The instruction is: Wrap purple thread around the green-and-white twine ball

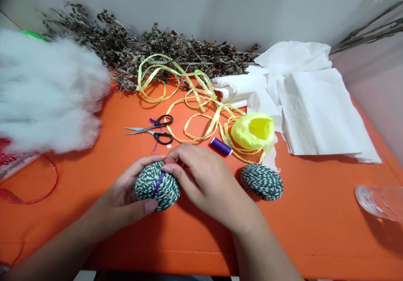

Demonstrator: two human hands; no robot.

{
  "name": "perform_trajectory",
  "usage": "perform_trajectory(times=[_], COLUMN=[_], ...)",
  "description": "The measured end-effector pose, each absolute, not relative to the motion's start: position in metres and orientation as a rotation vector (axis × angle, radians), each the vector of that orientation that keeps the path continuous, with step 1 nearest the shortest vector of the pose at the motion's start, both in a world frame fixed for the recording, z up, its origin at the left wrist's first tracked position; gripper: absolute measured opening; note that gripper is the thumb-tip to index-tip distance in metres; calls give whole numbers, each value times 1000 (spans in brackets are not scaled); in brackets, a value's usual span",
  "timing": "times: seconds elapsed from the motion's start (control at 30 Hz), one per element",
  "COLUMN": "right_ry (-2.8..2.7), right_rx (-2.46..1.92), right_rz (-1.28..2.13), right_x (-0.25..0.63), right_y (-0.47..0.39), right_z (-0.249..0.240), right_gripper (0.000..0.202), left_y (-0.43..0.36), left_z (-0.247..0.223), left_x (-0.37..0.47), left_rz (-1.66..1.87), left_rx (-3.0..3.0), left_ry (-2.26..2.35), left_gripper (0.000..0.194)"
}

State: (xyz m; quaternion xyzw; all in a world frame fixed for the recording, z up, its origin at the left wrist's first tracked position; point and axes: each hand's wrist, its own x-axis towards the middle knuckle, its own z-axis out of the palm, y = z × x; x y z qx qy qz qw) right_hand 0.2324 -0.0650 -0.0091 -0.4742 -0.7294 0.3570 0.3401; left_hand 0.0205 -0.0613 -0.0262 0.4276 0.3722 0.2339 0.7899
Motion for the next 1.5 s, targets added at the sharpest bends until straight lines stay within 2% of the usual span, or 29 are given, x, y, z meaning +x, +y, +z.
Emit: perform_trajectory(times=[0.7, 1.0, 1.5], right_ry=[-1911, -1911, -1904], right_rx=[-1226, -1203, -1211], right_rz=[891, 886, 957], right_x=[232, 232, 234], right_y=[-66, -67, -67], right_z=[-9, -9, -10], right_gripper=[9, 6, 7], left_y=[-63, -63, -64], left_z=[-27, -25, -27], left_x=[21, 20, 21], left_rz=[509, 468, 491], left_rx=[982, 947, 1071], left_ry=[814, 844, 810], left_gripper=[59, 67, 57])
